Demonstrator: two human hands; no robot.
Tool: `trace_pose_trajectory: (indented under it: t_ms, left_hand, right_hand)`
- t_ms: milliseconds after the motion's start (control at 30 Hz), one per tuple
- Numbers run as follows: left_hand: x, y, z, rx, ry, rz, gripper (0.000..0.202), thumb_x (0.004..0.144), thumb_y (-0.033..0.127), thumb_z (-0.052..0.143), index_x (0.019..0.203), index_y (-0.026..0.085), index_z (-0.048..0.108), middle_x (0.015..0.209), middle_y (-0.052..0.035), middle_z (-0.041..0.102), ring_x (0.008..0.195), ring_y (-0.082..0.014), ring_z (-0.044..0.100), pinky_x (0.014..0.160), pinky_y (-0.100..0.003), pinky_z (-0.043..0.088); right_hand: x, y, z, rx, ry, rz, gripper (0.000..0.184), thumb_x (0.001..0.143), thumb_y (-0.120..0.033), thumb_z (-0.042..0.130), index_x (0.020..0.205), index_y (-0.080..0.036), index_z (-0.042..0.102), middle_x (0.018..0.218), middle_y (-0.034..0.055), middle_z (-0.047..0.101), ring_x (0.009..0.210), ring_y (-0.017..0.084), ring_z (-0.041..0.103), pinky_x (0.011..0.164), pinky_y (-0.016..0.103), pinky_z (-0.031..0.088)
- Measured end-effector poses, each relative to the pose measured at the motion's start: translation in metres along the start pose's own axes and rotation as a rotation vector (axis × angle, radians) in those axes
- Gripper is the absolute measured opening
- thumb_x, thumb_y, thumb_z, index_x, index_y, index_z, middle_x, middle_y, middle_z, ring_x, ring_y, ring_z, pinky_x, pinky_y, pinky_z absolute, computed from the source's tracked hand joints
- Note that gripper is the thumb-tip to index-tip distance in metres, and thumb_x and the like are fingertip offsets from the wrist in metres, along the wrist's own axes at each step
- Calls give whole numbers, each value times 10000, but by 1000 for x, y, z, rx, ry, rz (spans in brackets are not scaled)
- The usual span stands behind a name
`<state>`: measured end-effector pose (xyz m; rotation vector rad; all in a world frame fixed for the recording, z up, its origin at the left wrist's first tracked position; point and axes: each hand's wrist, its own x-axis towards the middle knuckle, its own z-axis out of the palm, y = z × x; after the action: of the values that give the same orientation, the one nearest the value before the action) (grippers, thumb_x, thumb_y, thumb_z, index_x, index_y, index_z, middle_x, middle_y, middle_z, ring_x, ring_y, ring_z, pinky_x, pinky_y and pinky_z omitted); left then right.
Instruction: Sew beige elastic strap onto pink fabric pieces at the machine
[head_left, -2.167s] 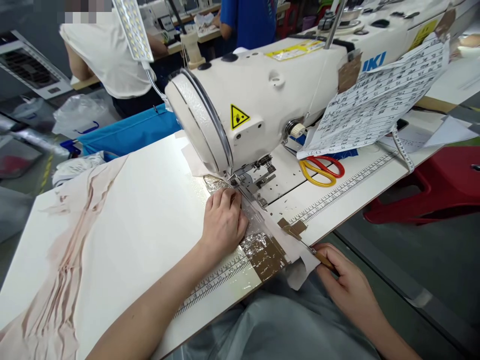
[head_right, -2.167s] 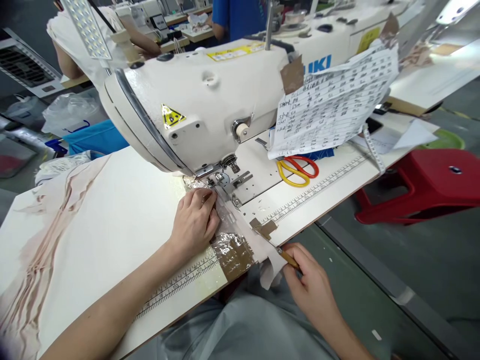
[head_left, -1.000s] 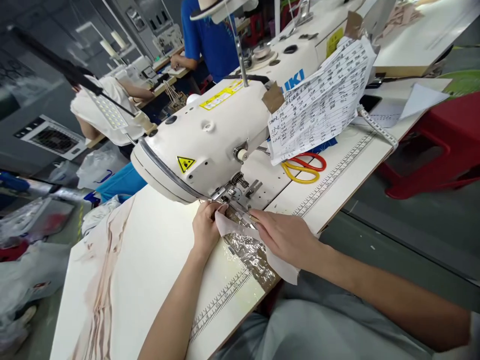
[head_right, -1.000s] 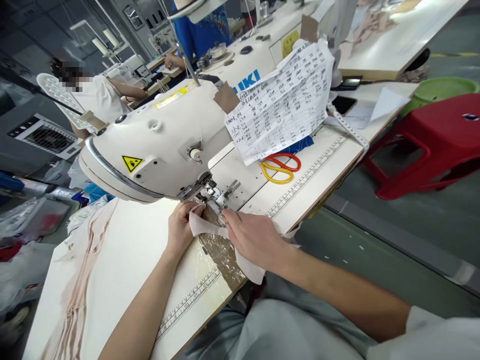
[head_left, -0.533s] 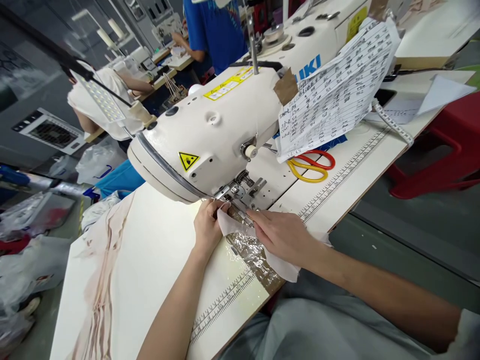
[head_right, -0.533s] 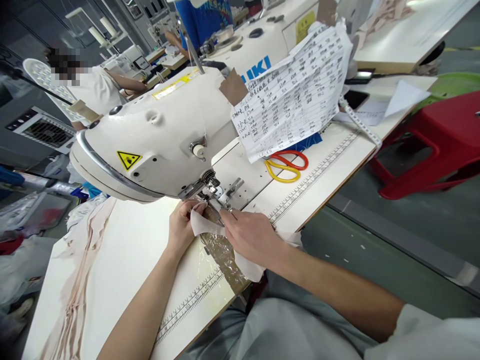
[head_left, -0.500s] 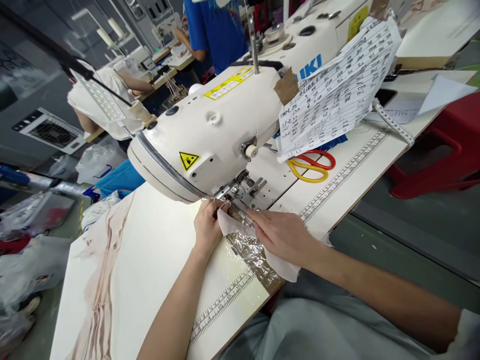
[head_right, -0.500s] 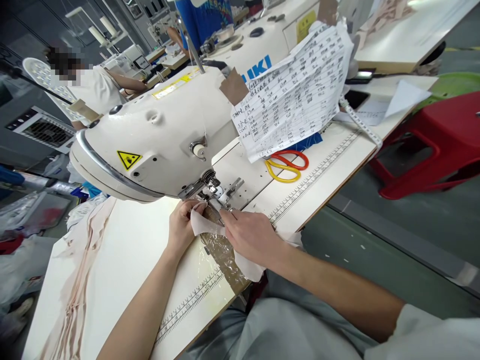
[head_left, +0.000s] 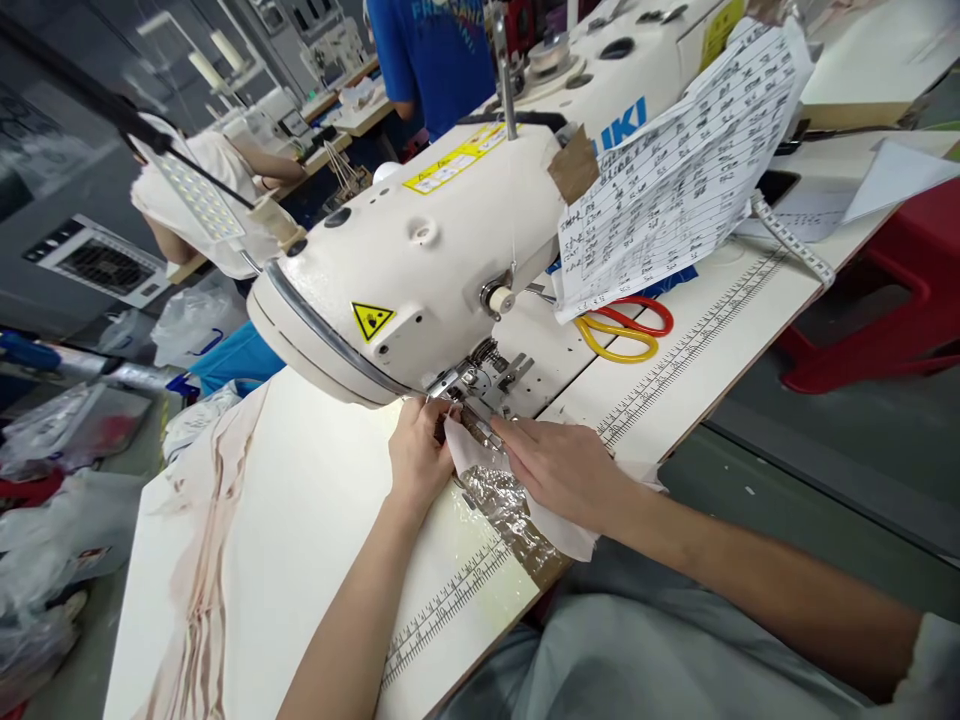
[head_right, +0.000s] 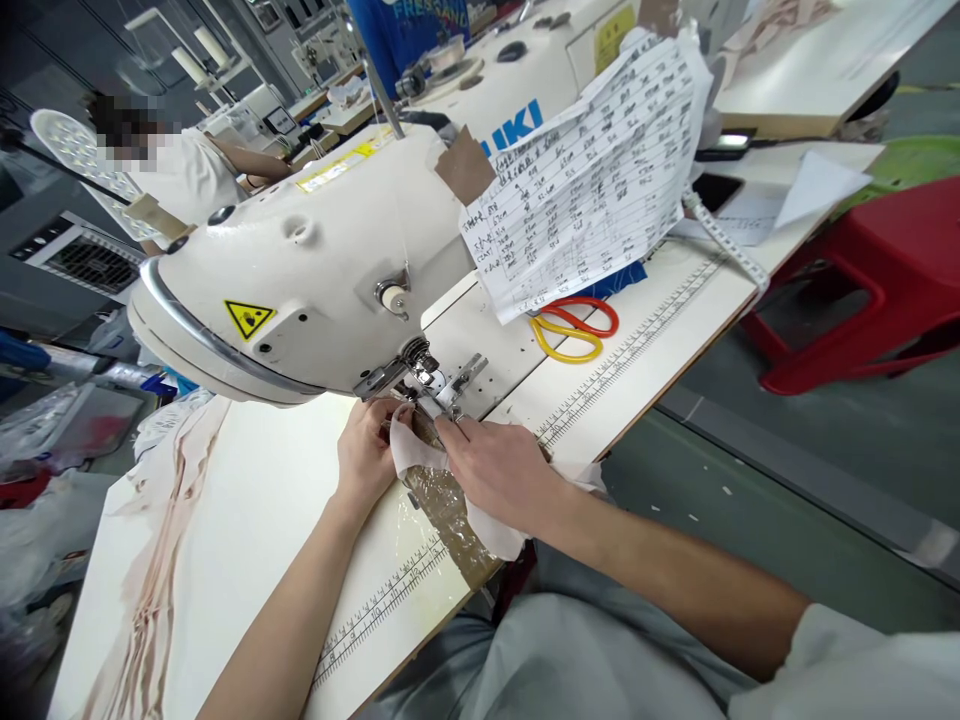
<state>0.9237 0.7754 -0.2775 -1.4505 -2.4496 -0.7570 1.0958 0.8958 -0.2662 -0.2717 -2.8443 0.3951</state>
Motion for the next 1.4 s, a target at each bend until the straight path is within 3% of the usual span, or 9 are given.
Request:
trace_pose_trajectory:
  t_ms: [267, 500, 667, 900, 1100, 1267, 1400]
  left_hand:
    - [1, -4, 2, 49, -2, -27, 140, 908, 344, 537, 930, 226, 607, 922, -49, 644, 882, -214, 597, 676, -314, 465]
    - [3, -4, -2, -199, -4, -151, 196, 871, 397, 597, 783, 221, 597, 827, -17, 641, 758, -166, 585, 641, -278, 437]
    - [5, -2, -6, -235, -20, -219, 177, 833, 376, 603, 767, 214, 630, 775, -6, 642, 676, -146, 557, 617, -268, 427]
    - [4, -9, -3, -172, 8, -124, 137, 789, 291, 548, 824, 210, 652, 783, -15, 659, 685, -153, 569, 615, -270, 440]
    - [2, -13, 1, -83, 19, -24, 135, 762, 235, 538, 871, 214, 615, 884, -45, 667, 818, -193, 605, 693, -302, 485]
    - [3, -13, 2, -40, 5, -71, 181, 742, 222, 554, 903, 210, 637, 898, -52, 668, 841, -208, 622, 711, -317, 492]
    - [5, -12, -1, -176, -6, -139, 131, 820, 320, 566, 815, 215, 644, 829, -27, 684, 739, -173, 619, 653, -289, 477]
  right_hand:
    - [0, -1, -3, -5, -44, -22, 387, 993, -160, 421, 1370, -103, 484, 1003, 101, 720, 842, 189, 681, 584, 271, 413]
    - [-1, 0, -2, 16, -18, -4, 361, 1010, -185, 410, 1348, -107, 506, 1002, 102, 725, 825, 195, 693, 573, 278, 414]
    - [-1, -1, -2, 51, -39, 31, 350, 995, -176, 435, 1332, -122, 511, 1038, 104, 725, 859, 189, 697, 611, 265, 433]
    - [2, -4, -8, 71, -55, 53, 325, 992, -178, 434, 1303, -136, 520, 976, 66, 719, 851, 178, 686, 569, 278, 394]
    - [2, -5, -7, 30, -39, 19, 327, 968, -145, 448, 1285, -115, 521, 961, 67, 703, 829, 191, 677, 562, 306, 410]
    - [1, -5, -6, 9, -39, -14, 375, 965, -136, 446, 1336, -104, 478, 986, 90, 701, 834, 196, 674, 569, 304, 426]
    - [1, -4, -7, 49, -59, 20, 339, 983, -153, 425, 1313, -118, 494, 993, 78, 702, 850, 191, 678, 584, 300, 430]
